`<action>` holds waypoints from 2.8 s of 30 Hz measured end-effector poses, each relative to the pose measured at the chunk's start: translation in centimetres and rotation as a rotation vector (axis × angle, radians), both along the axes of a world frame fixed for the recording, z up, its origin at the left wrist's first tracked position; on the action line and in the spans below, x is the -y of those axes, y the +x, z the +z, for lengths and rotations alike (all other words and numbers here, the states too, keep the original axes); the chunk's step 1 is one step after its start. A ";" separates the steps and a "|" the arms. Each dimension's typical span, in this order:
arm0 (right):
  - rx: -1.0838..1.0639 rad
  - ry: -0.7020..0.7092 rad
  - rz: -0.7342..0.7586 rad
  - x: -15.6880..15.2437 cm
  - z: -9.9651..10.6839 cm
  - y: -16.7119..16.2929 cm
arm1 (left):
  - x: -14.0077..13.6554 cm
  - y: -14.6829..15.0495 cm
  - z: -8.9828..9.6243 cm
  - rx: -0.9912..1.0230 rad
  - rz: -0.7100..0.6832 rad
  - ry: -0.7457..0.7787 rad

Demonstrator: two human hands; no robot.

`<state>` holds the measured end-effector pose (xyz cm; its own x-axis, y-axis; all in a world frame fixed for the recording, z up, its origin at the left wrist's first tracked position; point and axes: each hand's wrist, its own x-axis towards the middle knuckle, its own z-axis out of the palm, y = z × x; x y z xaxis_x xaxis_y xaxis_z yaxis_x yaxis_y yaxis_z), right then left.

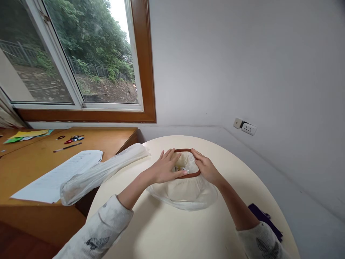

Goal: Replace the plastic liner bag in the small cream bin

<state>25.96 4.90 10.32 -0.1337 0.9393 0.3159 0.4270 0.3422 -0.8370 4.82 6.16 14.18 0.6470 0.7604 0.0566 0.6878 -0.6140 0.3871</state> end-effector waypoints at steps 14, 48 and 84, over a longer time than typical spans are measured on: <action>-0.016 0.022 -0.078 -0.5 0.3 -0.5 | 0.3 0.3 0.8 0.090 0.000 -0.128; 0.297 -0.063 -0.028 0.6 -0.2 -2.6 | -0.6 -1.7 -3.5 0.338 0.194 -0.052; 0.375 0.250 -0.043 4.7 -2.5 -3.3 | -9.7 -23.8 -10.2 -0.398 0.763 -0.034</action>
<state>22.71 0.18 7.83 -0.2442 0.8475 0.4714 0.7031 0.4895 -0.5158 -18.98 15.85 3.97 -0.0745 0.9925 -0.0965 0.9961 0.0786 0.0395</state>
